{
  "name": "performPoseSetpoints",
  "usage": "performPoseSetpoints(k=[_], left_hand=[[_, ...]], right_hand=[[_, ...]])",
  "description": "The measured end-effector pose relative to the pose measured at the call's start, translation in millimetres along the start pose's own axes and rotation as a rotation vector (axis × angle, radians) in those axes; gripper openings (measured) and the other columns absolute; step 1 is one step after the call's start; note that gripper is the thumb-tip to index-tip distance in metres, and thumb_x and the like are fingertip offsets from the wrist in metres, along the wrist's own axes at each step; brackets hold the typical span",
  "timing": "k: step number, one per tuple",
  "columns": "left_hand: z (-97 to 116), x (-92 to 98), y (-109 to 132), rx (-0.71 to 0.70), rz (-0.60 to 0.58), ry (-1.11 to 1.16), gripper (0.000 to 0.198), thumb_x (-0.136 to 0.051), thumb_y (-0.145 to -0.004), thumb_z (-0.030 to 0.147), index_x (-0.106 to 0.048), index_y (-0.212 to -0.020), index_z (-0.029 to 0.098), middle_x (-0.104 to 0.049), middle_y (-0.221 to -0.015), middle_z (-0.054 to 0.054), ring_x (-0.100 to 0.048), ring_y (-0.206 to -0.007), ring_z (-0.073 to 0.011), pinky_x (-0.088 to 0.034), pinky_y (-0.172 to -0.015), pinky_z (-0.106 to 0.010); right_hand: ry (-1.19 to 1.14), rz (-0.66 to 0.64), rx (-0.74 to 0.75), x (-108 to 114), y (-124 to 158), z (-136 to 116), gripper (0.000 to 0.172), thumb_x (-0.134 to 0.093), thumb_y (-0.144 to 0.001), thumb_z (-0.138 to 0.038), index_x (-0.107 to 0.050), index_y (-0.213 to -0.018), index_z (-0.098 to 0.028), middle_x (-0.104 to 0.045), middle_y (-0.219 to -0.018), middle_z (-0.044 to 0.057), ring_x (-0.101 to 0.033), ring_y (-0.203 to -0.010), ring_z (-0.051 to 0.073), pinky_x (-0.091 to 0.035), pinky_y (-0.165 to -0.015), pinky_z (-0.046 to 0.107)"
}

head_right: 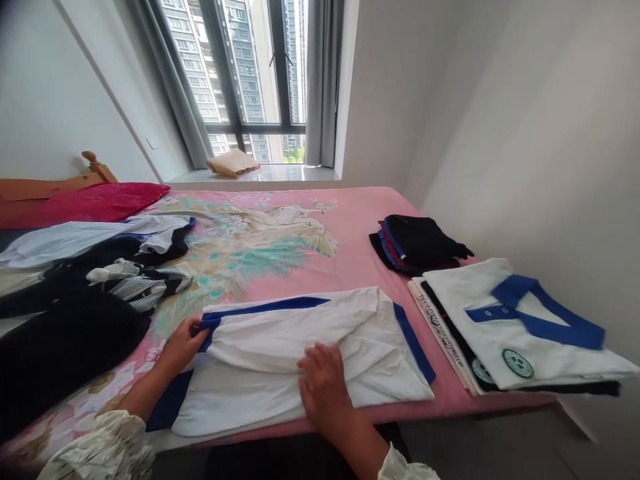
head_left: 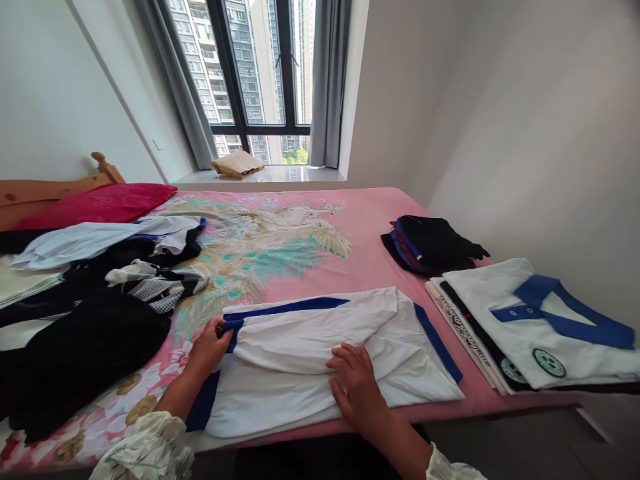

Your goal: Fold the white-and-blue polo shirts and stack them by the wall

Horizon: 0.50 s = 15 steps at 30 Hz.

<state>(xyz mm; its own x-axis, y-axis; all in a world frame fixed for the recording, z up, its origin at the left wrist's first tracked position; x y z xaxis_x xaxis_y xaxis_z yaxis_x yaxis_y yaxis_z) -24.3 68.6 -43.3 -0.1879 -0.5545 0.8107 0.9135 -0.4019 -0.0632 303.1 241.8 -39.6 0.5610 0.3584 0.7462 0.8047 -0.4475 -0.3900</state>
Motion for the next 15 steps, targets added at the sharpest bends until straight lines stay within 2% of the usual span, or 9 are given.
performPoseSetpoints(k=[2, 4, 5, 7, 8, 11, 13, 15], left_hand=[[0.5, 0.4, 0.4, -0.081, 0.065, -0.142, 0.035, -0.052, -0.072, 0.031, -0.058, -0.105, 0.018, -0.066, -0.094, -0.01, -0.062, -0.091, -0.0268, -0.044, -0.086, -0.04], [8.1, -2.2, 4.1, -0.26, 0.131, -0.229, 0.038, -0.045, -0.076, 0.029, -0.056, -0.111, 0.016, -0.064, -0.106, -0.014, -0.057, -0.106, -0.0282, -0.04, -0.096, -0.041], [13.3, -6.3, 7.4, -0.362, 0.128, -0.226, 0.037, -0.042, -0.079, 0.029, -0.058, -0.109, 0.017, -0.063, -0.111, -0.013, -0.055, -0.111, -0.0268, -0.038, -0.101, -0.039], [22.7, -20.1, 15.5, -0.509, 0.036, -0.189, 0.035, -0.037, -0.082, 0.03, -0.061, -0.104, 0.019, -0.062, -0.118, -0.01, -0.052, -0.118, -0.0225, -0.034, -0.106, -0.034], [25.8, -29.0, 19.6, -0.537, -0.029, -0.188, 0.036, -0.035, -0.084, 0.032, -0.063, -0.104, 0.02, -0.061, -0.122, -0.009, -0.05, -0.121, -0.0211, -0.033, -0.108, -0.032], [26.2, -55.3, 29.8, -0.455, -0.176, -0.283, 0.047, -0.032, -0.086, 0.039, -0.057, -0.122, 0.02, -0.052, -0.137, -0.007, -0.038, -0.133, -0.0225, -0.025, -0.113, -0.04], [23.7, -67.2, 35.6, -0.392, -0.207, -0.373, 0.056, -0.033, -0.086, 0.045, -0.047, -0.134, 0.019, -0.041, -0.146, -0.007, -0.029, -0.138, -0.0238, -0.017, -0.115, -0.045], [22.7, -73.4, 40.3, -0.383, -0.216, -0.434, 0.063, -0.035, -0.085, 0.05, -0.039, -0.139, 0.018, -0.034, -0.15, -0.007, -0.023, -0.141, -0.0231, -0.011, -0.116, -0.045]], right_hand=[[0.012, 0.035, -0.02, 6.0, -3.2, 9.0, 0.033, -0.048, -0.077, -0.013, -0.058, -0.107, -0.024, -0.057, -0.122, 0.008, -0.042, -0.125, 0.027, -0.018, -0.11, 0.055], [0.053, 0.1, -0.062, 19.8, -10.0, 29.2, 0.032, -0.045, -0.079, -0.013, -0.057, -0.108, -0.023, -0.058, -0.12, 0.008, -0.043, -0.122, 0.027, -0.021, -0.108, 0.053], [0.077, 0.147, -0.096, 29.8, -14.5, 43.3, 0.031, -0.043, -0.081, -0.014, -0.057, -0.107, -0.022, -0.059, -0.118, 0.009, -0.046, -0.12, 0.026, -0.024, -0.107, 0.051], [0.122, 0.224, -0.174, 51.2, -26.0, 75.4, 0.028, -0.041, -0.083, -0.018, -0.058, -0.106, -0.019, -0.061, -0.112, 0.01, -0.05, -0.112, 0.025, -0.031, -0.103, 0.046], [0.145, 0.23, -0.212, 60.4, -33.3, 91.4, 0.028, -0.04, -0.084, -0.02, -0.058, -0.106, -0.018, -0.062, -0.11, 0.01, -0.051, -0.11, 0.024, -0.033, -0.101, 0.044], [0.266, 0.063, -0.291, 73.2, -60.2, 129.4, 0.033, -0.036, -0.088, -0.023, -0.058, -0.112, -0.019, -0.062, -0.113, 0.008, -0.048, -0.112, 0.022, -0.034, -0.098, 0.039], [0.338, -0.075, -0.302, 72.5, -78.1, 143.1, 0.034, -0.035, -0.089, -0.024, -0.059, -0.113, -0.021, -0.062, -0.114, 0.007, -0.048, -0.113, 0.022, -0.032, -0.097, 0.039], [0.373, -0.162, -0.295, 68.3, -92.9, 150.1, 0.029, -0.039, -0.087, -0.025, -0.064, -0.102, -0.021, -0.064, -0.107, 0.008, -0.05, -0.107, 0.024, -0.032, -0.093, 0.04]])
Point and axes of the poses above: each hand's wrist, its own y-axis away from the middle knuckle, its own x-axis out of the back of the hand, z = x × y, the point moved 5 cm from there along -y, towards the middle knuckle
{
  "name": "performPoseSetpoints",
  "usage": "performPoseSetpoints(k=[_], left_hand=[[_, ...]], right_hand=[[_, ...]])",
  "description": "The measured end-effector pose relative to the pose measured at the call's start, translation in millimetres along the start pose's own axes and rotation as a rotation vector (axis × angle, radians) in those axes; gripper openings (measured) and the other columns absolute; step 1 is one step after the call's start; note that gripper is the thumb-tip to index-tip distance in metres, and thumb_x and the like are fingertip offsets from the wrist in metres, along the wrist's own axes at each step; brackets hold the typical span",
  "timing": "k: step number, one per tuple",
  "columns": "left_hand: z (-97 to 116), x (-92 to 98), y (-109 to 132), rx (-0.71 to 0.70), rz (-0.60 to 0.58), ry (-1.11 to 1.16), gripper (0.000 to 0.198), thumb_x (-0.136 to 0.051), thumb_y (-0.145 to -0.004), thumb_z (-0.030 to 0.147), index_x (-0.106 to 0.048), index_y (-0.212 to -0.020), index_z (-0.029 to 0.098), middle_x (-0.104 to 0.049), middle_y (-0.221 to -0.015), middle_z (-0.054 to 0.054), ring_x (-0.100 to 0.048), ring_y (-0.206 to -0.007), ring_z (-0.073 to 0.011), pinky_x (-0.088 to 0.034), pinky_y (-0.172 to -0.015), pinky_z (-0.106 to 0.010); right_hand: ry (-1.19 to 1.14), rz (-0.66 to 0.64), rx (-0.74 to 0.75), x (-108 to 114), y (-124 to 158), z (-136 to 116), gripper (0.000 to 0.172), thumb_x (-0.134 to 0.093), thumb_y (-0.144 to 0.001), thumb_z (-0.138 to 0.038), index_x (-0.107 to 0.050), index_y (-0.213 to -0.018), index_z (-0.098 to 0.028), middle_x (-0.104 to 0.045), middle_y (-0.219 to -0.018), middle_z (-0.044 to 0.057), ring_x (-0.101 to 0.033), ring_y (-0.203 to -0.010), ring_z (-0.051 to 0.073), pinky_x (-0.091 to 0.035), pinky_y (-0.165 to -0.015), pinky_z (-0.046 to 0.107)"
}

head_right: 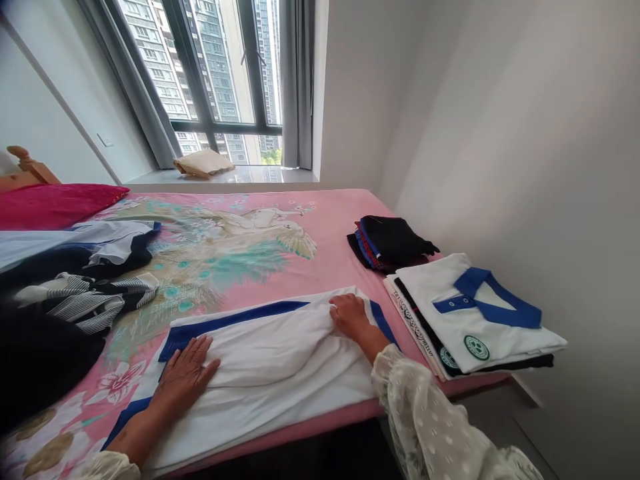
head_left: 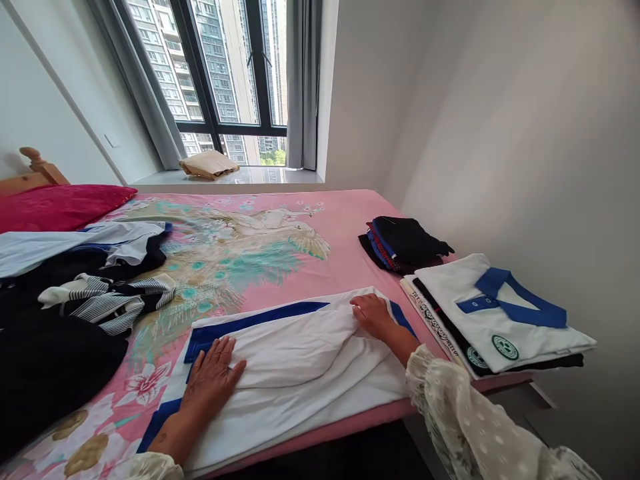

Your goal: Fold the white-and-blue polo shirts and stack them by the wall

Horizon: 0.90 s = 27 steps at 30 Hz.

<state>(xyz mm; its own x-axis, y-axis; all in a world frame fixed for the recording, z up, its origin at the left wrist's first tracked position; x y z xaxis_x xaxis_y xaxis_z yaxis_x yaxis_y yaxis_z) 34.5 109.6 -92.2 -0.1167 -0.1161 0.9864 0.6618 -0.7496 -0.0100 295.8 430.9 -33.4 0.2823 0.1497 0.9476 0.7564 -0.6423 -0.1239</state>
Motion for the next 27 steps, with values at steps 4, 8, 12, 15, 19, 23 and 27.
performPoseSetpoints(k=[4, 8, 12, 15, 19, 23, 27], left_hand=[[2.1, -1.0, 2.8, -0.01, -0.015, -0.026, 0.066, -0.034, -0.085, 0.053, -0.037, -0.141, 0.018, -0.031, -0.151, -0.006, -0.021, -0.141, -0.0227, -0.01, -0.116, -0.044], [3.1, 0.4, 3.0, -0.007, -0.005, -0.046, 0.068, -0.035, -0.084, 0.054, -0.035, -0.142, 0.017, -0.031, -0.151, -0.007, -0.02, -0.142, -0.0228, -0.009, -0.115, -0.044], [4.1, -1.8, 3.0, -0.014, 0.011, -0.059, 0.067, -0.036, -0.084, 0.053, -0.036, -0.141, 0.018, -0.032, -0.151, -0.007, -0.02, -0.142, -0.0228, -0.009, -0.115, -0.044], [3.6, -3.2, 2.9, -0.026, 0.021, -0.068, 0.069, -0.034, -0.085, 0.054, -0.033, -0.143, 0.018, -0.03, -0.152, -0.007, -0.018, -0.142, -0.0223, -0.007, -0.115, -0.044], [1.9, -3.4, 3.0, -0.015, -0.01, -0.094, 0.075, -0.033, -0.083, 0.059, -0.028, -0.145, 0.018, -0.025, -0.153, -0.006, -0.015, -0.143, -0.0236, -0.005, -0.115, -0.045], [1.9, -1.8, 4.1, 0.003, -0.048, -0.104, 0.078, -0.033, -0.082, 0.063, -0.024, -0.146, 0.019, -0.02, -0.155, -0.005, -0.012, -0.143, -0.0246, -0.001, -0.115, -0.049], [1.0, -2.7, 4.1, 0.021, -0.069, -0.099, 0.084, -0.035, -0.079, 0.067, -0.023, -0.147, 0.02, -0.017, -0.156, -0.005, -0.01, -0.144, -0.025, 0.001, -0.114, -0.049]], right_hand=[[0.041, -0.119, 0.041, -9.1, -17.6, 1.5, 0.018, -0.051, -0.079, -0.025, -0.065, -0.072, -0.017, -0.068, -0.085, 0.009, -0.057, -0.089, 0.024, -0.032, -0.085, 0.038], [0.061, -0.12, -0.005, -2.8, -17.8, 13.7, 0.012, -0.053, -0.073, -0.017, -0.064, -0.08, -0.016, -0.067, -0.078, 0.009, -0.058, -0.082, 0.022, -0.031, -0.088, 0.038], [0.044, -0.013, -0.005, 10.7, -3.9, -13.7, 0.023, -0.046, -0.077, -0.012, -0.061, -0.094, -0.017, -0.066, -0.098, 0.01, -0.056, -0.099, 0.022, -0.024, -0.1, 0.041], [-0.026, 0.028, 0.151, 2.0, 15.6, -82.6, 0.024, -0.043, -0.086, -0.02, -0.06, -0.103, -0.021, -0.064, -0.111, 0.005, -0.051, -0.112, 0.018, -0.017, -0.109, 0.036], [-0.151, 0.023, 0.432, -33.4, 40.8, -171.4, 0.038, -0.036, -0.094, -0.037, -0.051, -0.125, -0.02, -0.048, -0.138, 0.009, -0.03, -0.135, 0.024, -0.009, -0.113, 0.047], [-0.069, -0.153, 0.314, -68.9, 45.0, -151.8, 0.062, -0.037, -0.091, -0.051, -0.035, -0.141, -0.014, -0.027, -0.151, 0.015, -0.013, -0.141, 0.029, -0.002, -0.112, 0.056], [0.029, -0.257, -0.122, -62.3, 52.2, -57.6, 0.083, -0.039, -0.085, -0.062, -0.019, -0.148, -0.012, -0.009, -0.155, 0.016, -0.003, -0.142, 0.031, 0.004, -0.11, 0.058]])
Point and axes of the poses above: each hand's wrist, its own y-axis away from the middle knuckle, its own x-axis out of the back of the hand, z = x × y, the point moved 5 cm from there along -y, towards the middle knuckle
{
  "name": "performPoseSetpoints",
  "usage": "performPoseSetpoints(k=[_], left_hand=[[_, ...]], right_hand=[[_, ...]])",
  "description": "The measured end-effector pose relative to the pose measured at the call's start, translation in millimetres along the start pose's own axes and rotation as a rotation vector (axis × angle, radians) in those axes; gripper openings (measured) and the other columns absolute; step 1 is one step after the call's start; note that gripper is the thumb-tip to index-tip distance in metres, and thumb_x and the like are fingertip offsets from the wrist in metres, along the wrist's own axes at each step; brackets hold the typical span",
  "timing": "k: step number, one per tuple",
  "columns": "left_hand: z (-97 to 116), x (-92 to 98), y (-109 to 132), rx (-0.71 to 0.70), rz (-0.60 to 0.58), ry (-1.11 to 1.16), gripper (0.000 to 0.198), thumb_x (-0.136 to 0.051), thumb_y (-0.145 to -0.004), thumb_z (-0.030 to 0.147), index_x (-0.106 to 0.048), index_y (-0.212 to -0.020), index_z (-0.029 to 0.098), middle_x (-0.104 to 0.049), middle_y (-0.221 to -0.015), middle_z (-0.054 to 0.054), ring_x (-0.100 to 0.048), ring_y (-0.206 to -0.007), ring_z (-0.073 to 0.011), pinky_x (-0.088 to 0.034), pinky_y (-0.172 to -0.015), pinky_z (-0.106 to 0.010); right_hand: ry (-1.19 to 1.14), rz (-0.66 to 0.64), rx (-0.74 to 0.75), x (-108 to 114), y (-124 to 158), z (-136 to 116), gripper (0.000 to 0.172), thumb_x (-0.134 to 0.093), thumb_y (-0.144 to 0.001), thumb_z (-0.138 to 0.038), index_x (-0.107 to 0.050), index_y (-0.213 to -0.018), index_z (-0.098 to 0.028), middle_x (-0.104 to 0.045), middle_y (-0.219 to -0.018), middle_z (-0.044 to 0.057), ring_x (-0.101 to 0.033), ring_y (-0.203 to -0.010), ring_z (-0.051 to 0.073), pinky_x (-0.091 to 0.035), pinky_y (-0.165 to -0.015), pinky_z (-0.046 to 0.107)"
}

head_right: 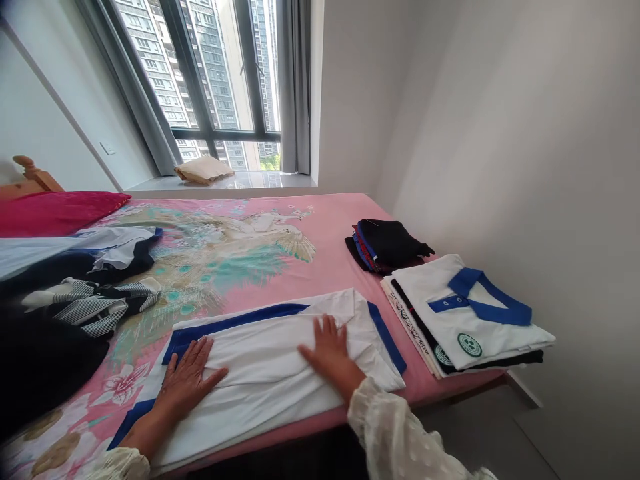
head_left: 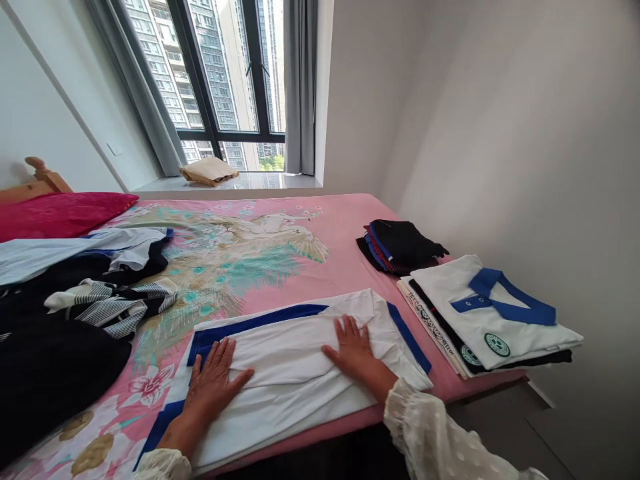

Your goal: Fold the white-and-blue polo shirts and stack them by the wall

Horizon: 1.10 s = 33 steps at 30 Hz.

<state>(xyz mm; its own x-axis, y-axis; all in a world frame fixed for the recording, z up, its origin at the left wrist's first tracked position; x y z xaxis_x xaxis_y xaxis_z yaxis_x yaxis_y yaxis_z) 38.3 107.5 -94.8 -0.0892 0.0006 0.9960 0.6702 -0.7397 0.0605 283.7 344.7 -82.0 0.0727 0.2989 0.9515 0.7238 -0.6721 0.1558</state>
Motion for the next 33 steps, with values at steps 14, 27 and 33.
performPoseSetpoints(k=[14, 27, 33], left_hand=[[2.8, 2.2, 3.6, -0.014, 0.0, 0.008, 0.087, -0.036, -0.078, 0.069, -0.022, -0.147, 0.019, -0.017, -0.156, -0.006, -0.01, -0.144, -0.0268, 0.001, -0.114, -0.052], [3.3, 10.9, 2.1, -0.007, -0.091, 0.061, 0.089, -0.037, -0.077, 0.069, -0.02, -0.147, 0.017, -0.015, -0.156, -0.006, -0.008, -0.144, -0.0262, 0.001, -0.113, -0.053], [25.9, 25.6, 1.0, -0.088, -0.016, 0.051, 0.062, -0.029, -0.088, 0.053, -0.032, -0.143, 0.024, -0.021, -0.154, -0.005, -0.011, -0.143, -0.0252, -0.003, -0.112, -0.056]], right_hand=[[-0.041, 0.085, 0.368, -7.2, 5.2, -113.2, 0.071, -0.031, -0.089, -0.063, -0.025, -0.147, -0.022, -0.009, -0.156, 0.01, 0.001, -0.143, 0.026, 0.01, -0.11, 0.055], [-0.006, 0.061, 0.076, 16.1, 21.4, -47.5, 0.066, -0.029, -0.093, -0.052, -0.026, -0.146, -0.012, -0.014, -0.155, 0.011, -0.005, -0.143, 0.025, 0.004, -0.112, 0.055], [-0.127, 0.139, 0.462, -4.7, 49.7, -145.5, 0.058, -0.029, -0.095, -0.046, -0.03, -0.144, -0.015, -0.016, -0.154, 0.011, -0.004, -0.143, 0.025, 0.001, -0.113, 0.055]])
Point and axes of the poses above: each hand's wrist, its own y-axis away from the middle knuckle, its own x-axis out of the back of the hand, z = x × y, the point moved 5 cm from there along -y, towards the middle knuckle
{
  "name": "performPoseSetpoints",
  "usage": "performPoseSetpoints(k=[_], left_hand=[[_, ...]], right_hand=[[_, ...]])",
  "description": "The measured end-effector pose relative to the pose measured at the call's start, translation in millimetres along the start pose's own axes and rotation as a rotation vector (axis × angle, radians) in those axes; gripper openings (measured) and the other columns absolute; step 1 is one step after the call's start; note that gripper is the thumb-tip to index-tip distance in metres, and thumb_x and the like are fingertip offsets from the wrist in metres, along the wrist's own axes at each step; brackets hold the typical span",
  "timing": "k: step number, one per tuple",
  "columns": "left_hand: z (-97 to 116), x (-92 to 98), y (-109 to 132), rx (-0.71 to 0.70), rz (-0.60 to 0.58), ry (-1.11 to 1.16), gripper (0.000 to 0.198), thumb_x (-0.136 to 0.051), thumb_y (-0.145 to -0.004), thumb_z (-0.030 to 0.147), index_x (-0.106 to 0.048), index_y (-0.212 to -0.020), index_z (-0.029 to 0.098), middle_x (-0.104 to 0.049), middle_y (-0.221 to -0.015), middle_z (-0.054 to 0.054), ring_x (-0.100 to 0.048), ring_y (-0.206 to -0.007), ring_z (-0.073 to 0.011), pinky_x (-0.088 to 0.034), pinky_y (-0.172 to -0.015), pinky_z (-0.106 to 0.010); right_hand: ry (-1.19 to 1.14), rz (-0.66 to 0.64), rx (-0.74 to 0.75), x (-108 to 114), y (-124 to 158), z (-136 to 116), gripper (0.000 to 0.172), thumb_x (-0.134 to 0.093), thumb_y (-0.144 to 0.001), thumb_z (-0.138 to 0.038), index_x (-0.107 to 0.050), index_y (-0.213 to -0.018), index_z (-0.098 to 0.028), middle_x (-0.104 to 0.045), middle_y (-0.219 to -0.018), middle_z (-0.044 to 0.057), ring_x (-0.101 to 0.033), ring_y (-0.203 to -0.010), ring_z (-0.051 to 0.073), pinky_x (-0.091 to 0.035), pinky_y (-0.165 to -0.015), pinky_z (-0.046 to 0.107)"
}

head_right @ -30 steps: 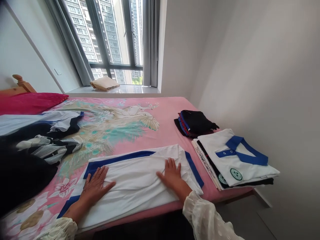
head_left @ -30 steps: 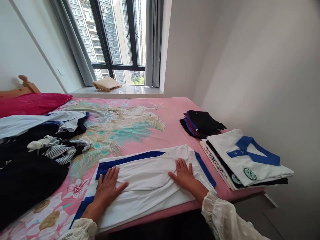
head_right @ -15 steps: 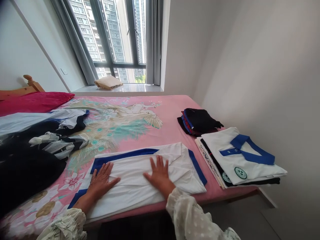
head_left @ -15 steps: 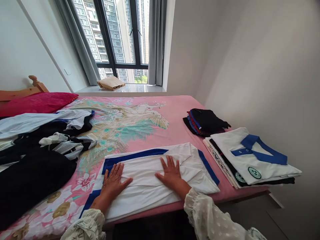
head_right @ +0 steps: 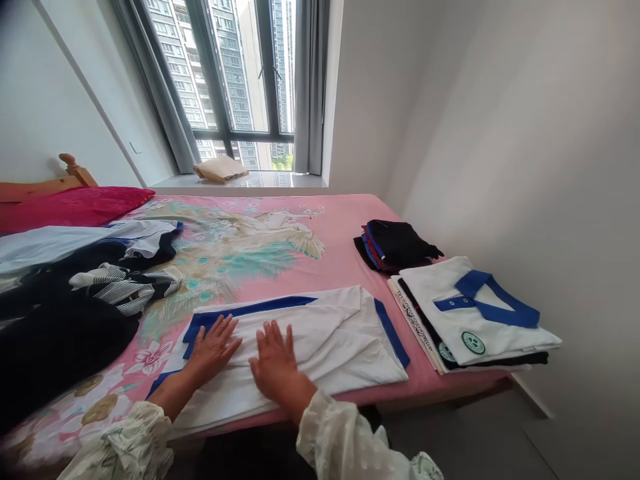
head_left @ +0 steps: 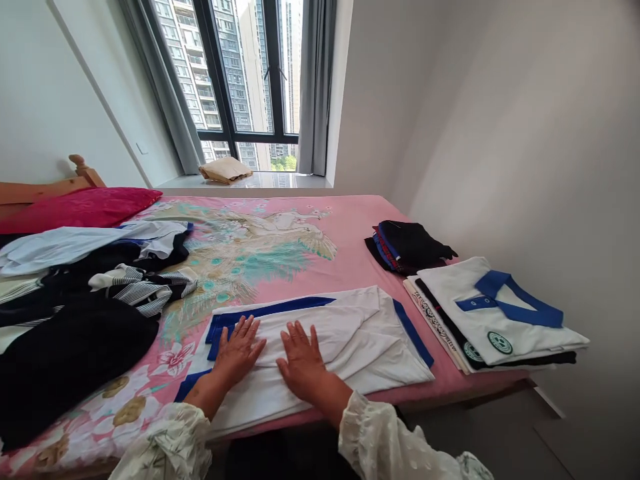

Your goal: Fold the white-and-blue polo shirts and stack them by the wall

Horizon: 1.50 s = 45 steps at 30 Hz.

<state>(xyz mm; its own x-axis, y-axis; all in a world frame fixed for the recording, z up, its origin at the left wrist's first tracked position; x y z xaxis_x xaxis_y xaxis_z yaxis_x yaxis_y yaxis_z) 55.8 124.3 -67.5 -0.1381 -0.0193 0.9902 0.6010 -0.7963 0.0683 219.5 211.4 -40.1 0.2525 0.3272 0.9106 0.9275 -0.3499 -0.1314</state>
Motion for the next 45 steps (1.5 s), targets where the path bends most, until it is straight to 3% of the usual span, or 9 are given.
performPoseSetpoints(k=[5, 9, 13, 17, 21, 26, 35, 40, 45], left_hand=[[4.6, -22.4, 8.5, 0.011, 0.023, -0.018, 0.066, -0.031, -0.086, 0.058, -0.027, -0.145, 0.028, -0.016, -0.156, -0.004, -0.011, -0.144, -0.0257, 0.001, -0.11, -0.059], [1.9, -28.6, 12.1, 0.022, 0.028, -0.024, 0.069, -0.031, -0.085, 0.061, -0.026, -0.145, 0.029, -0.015, -0.156, -0.003, -0.009, -0.144, -0.0256, 0.003, -0.111, -0.058], [0.5, -24.5, 9.6, 0.011, 0.03, -0.005, 0.069, -0.033, -0.084, 0.062, -0.028, -0.144, 0.028, -0.017, -0.156, -0.004, -0.01, -0.144, -0.0256, 0.003, -0.111, -0.058], [12.4, -15.1, 8.9, 0.056, 0.062, 0.0, 0.062, -0.042, -0.084, 0.052, -0.039, -0.139, 0.024, -0.027, -0.153, -0.01, -0.017, -0.142, -0.0293, -0.002, -0.11, -0.062], [75.1, 3.3, 26.5, -0.199, 0.245, 0.082, 0.043, -0.049, -0.083, 0.044, -0.056, -0.119, 0.021, -0.047, -0.139, -0.013, -0.034, -0.133, -0.0291, -0.015, -0.111, -0.055], [161.5, 4.6, 50.7, -0.486, 0.286, 0.196, 0.015, -0.059, -0.074, 0.026, -0.058, -0.088, 0.024, -0.061, -0.106, -0.006, -0.054, -0.102, -0.0245, -0.037, -0.098, -0.043], [177.8, -14.9, 28.0, -0.405, 0.329, 0.208, 0.014, -0.047, -0.084, 0.02, -0.061, -0.083, 0.024, -0.064, -0.094, -0.005, -0.058, -0.092, -0.0211, -0.044, -0.083, -0.039], [168.8, -11.9, 31.2, -0.449, 0.298, 0.299, 0.021, -0.045, -0.088, 0.025, -0.065, -0.085, 0.025, -0.066, -0.104, -0.005, -0.06, -0.099, -0.0205, -0.049, -0.088, -0.039], [162.5, -9.8, 20.5, -0.456, 0.319, 0.383, 0.031, -0.036, -0.092, 0.024, -0.065, -0.105, 0.025, -0.064, -0.12, -0.006, -0.054, -0.119, -0.02, -0.045, -0.101, -0.04]], right_hand=[[-0.05, -0.055, -0.01, -31.5, 26.0, 4.3, 0.08, -0.029, -0.089, -0.063, -0.021, -0.147, -0.009, -0.009, -0.154, 0.018, -0.001, -0.143, 0.03, -0.002, -0.113, 0.055], [-0.013, -0.013, -0.119, -27.0, 60.7, 32.2, 0.086, -0.036, -0.086, -0.066, -0.024, -0.146, -0.004, -0.011, -0.153, 0.02, -0.005, -0.142, 0.034, -0.006, -0.113, 0.055], [-0.014, 0.136, -0.219, 13.5, 64.1, 71.6, 0.045, -0.03, -0.096, -0.037, -0.054, -0.127, -0.015, -0.052, -0.135, 0.01, -0.041, -0.128, 0.022, -0.025, -0.11, 0.04], [0.098, 0.265, -0.404, 70.8, 42.3, 141.0, 0.041, -0.027, -0.092, -0.017, -0.059, -0.118, -0.015, -0.06, -0.121, 0.008, -0.048, -0.114, 0.018, -0.03, -0.104, 0.031], [0.129, 0.205, -0.482, 96.6, 23.6, 203.4, 0.044, -0.036, -0.082, -0.008, -0.059, -0.119, -0.014, -0.06, -0.121, 0.01, -0.046, -0.114, 0.022, -0.031, -0.099, 0.033], [0.118, 0.073, -0.522, 99.0, 17.9, 243.3, 0.033, -0.048, -0.078, -0.013, -0.066, -0.105, -0.018, -0.061, -0.111, 0.012, -0.048, -0.11, 0.024, -0.033, -0.091, 0.031], [-0.118, -0.104, -0.572, 100.2, 15.4, 271.4, 0.018, -0.048, -0.085, -0.026, -0.064, -0.089, -0.019, -0.067, -0.075, 0.0, -0.057, -0.06, 0.01, -0.037, -0.058, 0.02], [-0.07, 0.036, -0.647, 121.3, 21.1, 270.1, 0.024, -0.042, -0.085, -0.018, -0.06, -0.101, -0.016, -0.068, -0.089, 0.009, -0.061, -0.078, 0.018, -0.04, -0.066, 0.026], [-0.061, 0.163, -0.427, 117.6, 14.5, 211.4, 0.036, -0.031, -0.091, -0.018, -0.052, -0.12, -0.017, -0.061, -0.117, 0.01, -0.053, -0.109, 0.018, -0.038, -0.093, 0.03]])
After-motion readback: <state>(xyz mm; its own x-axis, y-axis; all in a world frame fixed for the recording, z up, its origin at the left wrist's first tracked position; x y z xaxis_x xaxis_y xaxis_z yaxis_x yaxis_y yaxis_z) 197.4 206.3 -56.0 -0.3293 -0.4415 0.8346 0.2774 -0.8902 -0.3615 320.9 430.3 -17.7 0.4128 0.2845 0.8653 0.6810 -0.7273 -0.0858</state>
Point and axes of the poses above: each hand's wrist, its own y-axis away from the middle knuckle, its own x-axis out of the back of the hand, z = x × y, the point moved 5 cm from there along -y, towards the middle knuckle
